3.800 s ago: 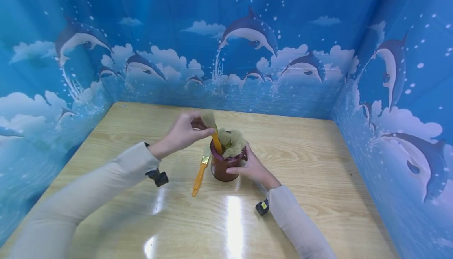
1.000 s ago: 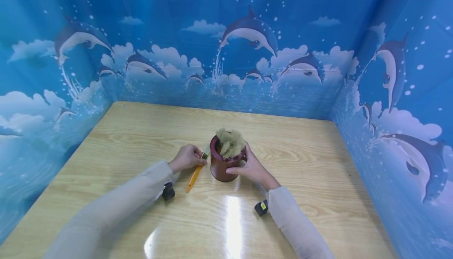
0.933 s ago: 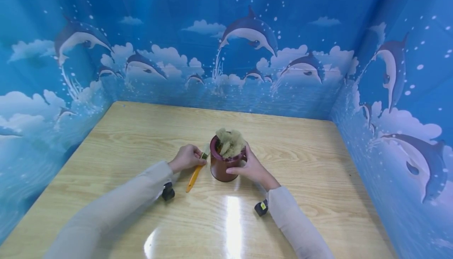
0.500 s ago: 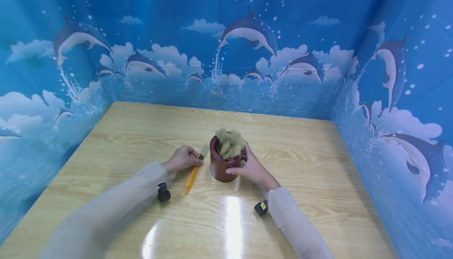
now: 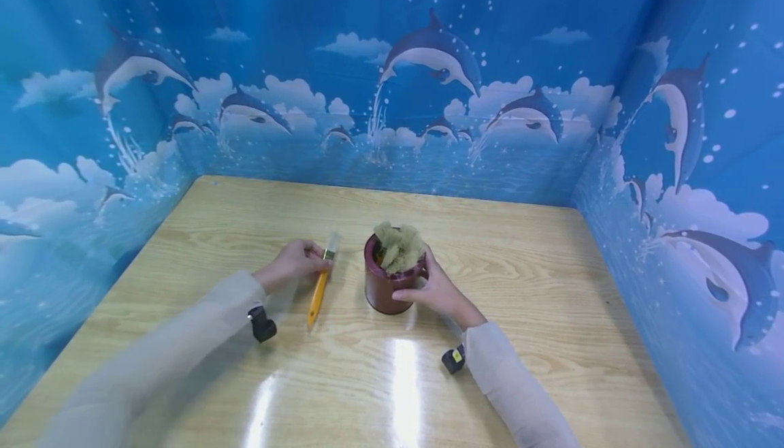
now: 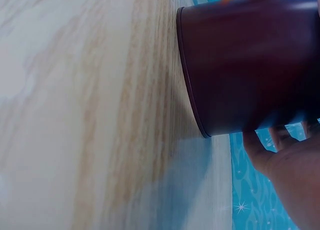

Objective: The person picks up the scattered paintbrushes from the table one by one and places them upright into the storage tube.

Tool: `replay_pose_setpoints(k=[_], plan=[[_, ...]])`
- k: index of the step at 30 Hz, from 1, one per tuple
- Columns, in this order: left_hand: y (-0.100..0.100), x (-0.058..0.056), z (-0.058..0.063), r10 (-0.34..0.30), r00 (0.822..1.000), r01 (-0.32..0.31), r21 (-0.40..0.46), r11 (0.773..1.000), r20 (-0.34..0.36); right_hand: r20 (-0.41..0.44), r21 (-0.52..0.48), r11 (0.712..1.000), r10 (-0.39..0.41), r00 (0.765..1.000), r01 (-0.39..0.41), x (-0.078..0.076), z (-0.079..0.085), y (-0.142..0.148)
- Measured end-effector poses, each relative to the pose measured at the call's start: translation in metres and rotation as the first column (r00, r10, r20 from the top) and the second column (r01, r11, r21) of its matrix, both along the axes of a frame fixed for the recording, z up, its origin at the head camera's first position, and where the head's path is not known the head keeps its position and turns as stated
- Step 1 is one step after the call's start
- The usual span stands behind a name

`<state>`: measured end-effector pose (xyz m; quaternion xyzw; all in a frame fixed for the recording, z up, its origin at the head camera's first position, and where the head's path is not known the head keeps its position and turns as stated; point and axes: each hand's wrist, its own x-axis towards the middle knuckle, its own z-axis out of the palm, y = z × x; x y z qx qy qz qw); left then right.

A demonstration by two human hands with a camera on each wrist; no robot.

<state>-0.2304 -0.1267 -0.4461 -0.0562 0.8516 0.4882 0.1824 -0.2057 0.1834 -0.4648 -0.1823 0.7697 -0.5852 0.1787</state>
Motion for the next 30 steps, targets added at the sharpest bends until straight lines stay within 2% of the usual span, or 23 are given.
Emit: replay_pose_setpoints(k=[8, 15, 18, 24, 30], plan=[[-0.008, -0.007, 0.033, 0.012, 1.0, -0.013, 0.091, 0.996, 0.018, -0.035, -0.001, 1.0, 0.003, 0.999, -0.003, -0.002, -0.006, 0.002], [-0.006, -0.012, 0.065, 0.002, 0.998, 0.007, 0.154, 0.988, -0.063, -0.052, -0.002, 1.0, 0.003, 0.999, -0.003, -0.002, -0.006, 0.002], [-0.003, -0.013, 0.079, 0.026, 0.995, -0.006, 0.19, 0.982, -0.102, -0.052, 0.002, 1.0, 0.005, 0.999, -0.004, -0.002, -0.006, 0.002], [0.005, -0.011, 0.103, 0.077, 0.973, -0.015, 0.27, 0.963, -0.218, -0.034, 0.019, 1.0, -0.004, 0.999, 0.005, -0.001, -0.005, 0.001], [0.015, -0.005, 0.12, 0.078, 0.946, 0.035, 0.337, 0.941, -0.314, -0.012, 0.022, 1.0, -0.008, 1.0, 0.009, -0.001, -0.003, 0.001]])
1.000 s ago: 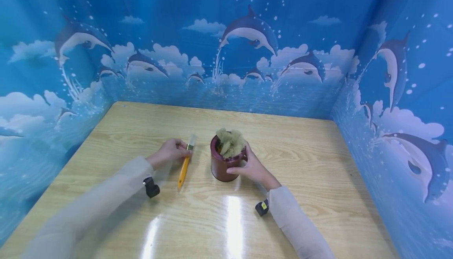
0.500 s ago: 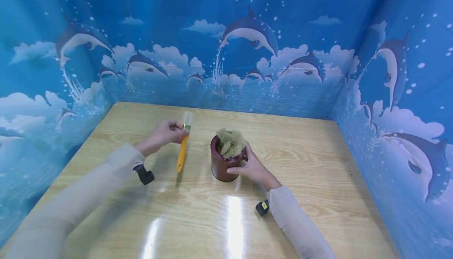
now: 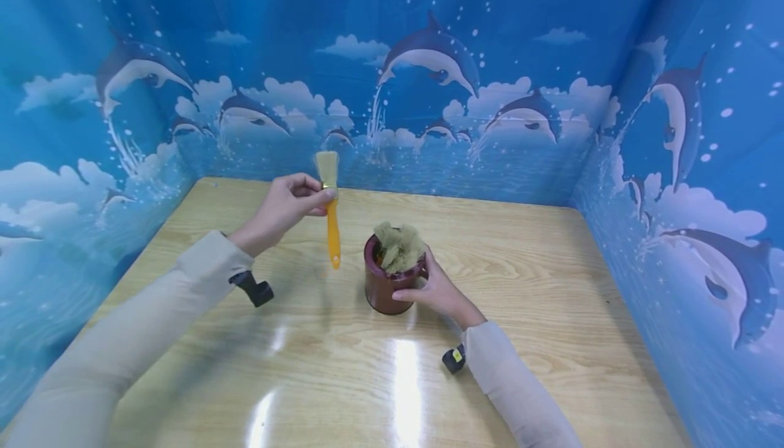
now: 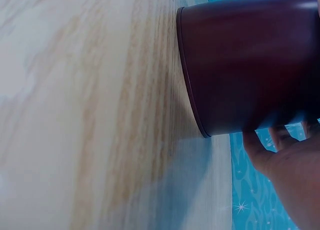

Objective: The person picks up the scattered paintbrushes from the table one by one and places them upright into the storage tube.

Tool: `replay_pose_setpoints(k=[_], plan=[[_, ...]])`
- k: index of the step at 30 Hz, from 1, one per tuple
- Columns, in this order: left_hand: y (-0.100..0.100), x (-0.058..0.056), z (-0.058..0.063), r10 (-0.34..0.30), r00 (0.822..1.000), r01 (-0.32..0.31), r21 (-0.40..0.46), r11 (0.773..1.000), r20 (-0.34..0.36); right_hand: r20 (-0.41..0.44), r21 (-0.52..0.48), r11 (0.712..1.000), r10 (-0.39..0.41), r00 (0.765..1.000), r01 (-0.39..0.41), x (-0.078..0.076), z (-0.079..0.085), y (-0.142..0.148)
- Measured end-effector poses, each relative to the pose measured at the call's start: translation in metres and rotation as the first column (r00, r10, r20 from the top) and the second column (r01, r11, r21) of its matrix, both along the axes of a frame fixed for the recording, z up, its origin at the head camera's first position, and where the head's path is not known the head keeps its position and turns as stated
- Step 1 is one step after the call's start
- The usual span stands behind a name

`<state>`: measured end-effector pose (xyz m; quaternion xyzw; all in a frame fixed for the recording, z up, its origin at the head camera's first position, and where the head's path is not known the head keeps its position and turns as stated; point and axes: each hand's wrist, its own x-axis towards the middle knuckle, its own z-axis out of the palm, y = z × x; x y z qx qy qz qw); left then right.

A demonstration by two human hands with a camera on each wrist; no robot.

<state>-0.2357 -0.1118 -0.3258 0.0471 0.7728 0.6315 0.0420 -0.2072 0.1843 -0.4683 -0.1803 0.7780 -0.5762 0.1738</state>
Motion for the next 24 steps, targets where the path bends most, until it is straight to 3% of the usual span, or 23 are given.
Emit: replay_pose_setpoints(k=[6, 10, 18, 24], plan=[[0.012, 0.004, 0.005, -0.024, 0.999, 0.028, 0.092, 0.995, -0.047, 0.03, 0.005, 1.0, 0.0, 1.0, 0.0, 0.008, 0.019, -0.003], [0.02, 0.008, 0.005, -0.038, 0.997, 0.045, 0.101, 0.994, -0.068, 0.039, 0.005, 1.0, -0.009, 0.999, 0.009, 0.012, 0.025, -0.004], [0.033, 0.014, -0.004, -0.092, 0.984, 0.082, -0.071, 0.994, -0.155, 0.026, -0.018, 1.0, 0.002, 1.0, -0.002, 0.013, 0.026, -0.005], [0.042, 0.017, -0.016, -0.164, 0.961, 0.11, -0.234, 0.966, -0.224, -0.015, -0.054, 0.998, 0.025, 1.0, -0.026, 0.011, 0.025, -0.006]])
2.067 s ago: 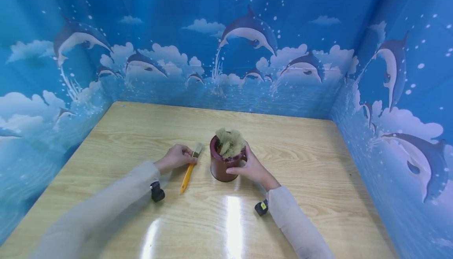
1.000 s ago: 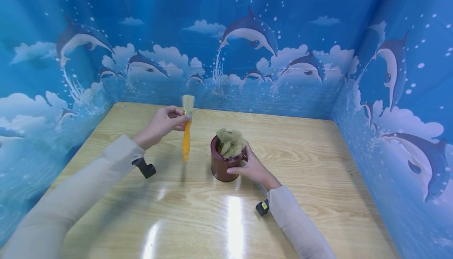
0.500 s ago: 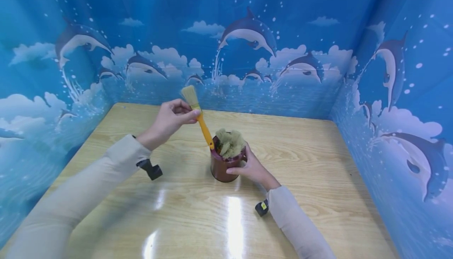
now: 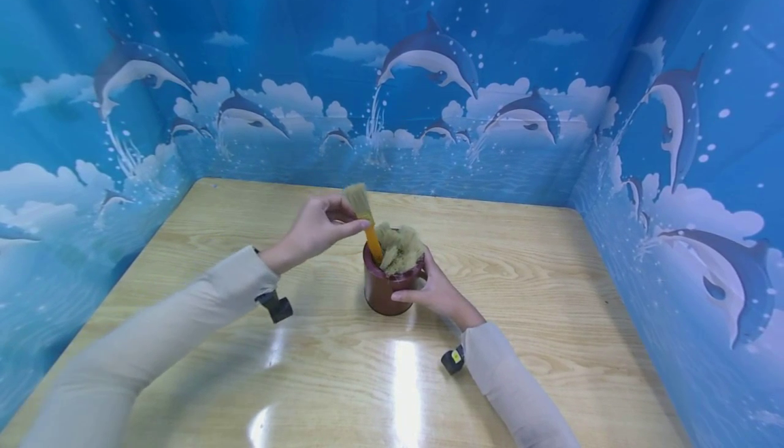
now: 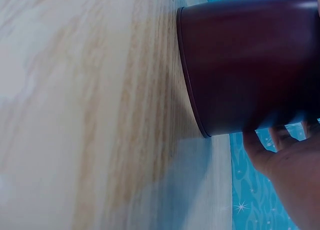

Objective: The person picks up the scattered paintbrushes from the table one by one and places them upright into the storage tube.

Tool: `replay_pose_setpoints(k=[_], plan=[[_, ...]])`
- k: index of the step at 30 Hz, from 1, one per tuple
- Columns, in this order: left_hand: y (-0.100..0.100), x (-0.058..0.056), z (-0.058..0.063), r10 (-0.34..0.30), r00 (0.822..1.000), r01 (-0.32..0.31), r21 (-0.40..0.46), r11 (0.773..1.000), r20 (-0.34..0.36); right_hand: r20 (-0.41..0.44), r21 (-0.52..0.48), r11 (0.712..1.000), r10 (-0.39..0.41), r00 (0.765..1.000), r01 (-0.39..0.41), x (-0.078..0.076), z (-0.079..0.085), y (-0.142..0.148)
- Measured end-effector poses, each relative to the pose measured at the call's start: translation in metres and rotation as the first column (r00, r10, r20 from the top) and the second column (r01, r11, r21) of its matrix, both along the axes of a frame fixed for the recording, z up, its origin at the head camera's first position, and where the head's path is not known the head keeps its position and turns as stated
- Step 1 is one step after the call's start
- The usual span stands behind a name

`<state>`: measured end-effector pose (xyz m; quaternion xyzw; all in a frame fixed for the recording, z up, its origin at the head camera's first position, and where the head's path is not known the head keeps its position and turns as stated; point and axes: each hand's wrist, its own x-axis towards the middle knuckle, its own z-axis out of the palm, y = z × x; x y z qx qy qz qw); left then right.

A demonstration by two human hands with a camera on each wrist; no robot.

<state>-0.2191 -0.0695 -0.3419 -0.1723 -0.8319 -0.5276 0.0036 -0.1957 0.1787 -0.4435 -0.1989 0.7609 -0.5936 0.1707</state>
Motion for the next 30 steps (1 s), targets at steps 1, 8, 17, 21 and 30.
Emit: replay_pose_setpoints(k=[1, 8, 17, 21, 30], plan=[[0.001, 0.0, -0.002, -0.011, 1.0, 0.011, -0.028, 1.0, -0.013, -0.004, 0.0, 1.0, 0.0, 1.0, 0.0, -0.001, -0.003, 0.001], [0.008, 0.001, -0.011, -0.071, 0.997, 0.073, -0.106, 0.992, 0.015, -0.029, -0.003, 1.0, 0.008, 1.0, -0.008, -0.011, -0.023, 0.004], [0.001, 0.0, -0.014, -0.071, 0.997, 0.075, -0.099, 0.992, 0.042, -0.026, 0.01, 1.0, -0.016, 1.0, 0.016, -0.012, -0.027, 0.005], [-0.004, 0.0, -0.016, -0.06, 0.996, 0.067, -0.103, 0.992, 0.066, -0.015, 0.021, 0.999, -0.024, 1.0, 0.024, -0.012, -0.027, 0.005], [-0.014, -0.001, -0.024, -0.037, 0.997, 0.045, -0.128, 0.991, 0.062, -0.029, 0.029, 0.999, -0.014, 0.999, 0.015, -0.012, -0.026, 0.005]])
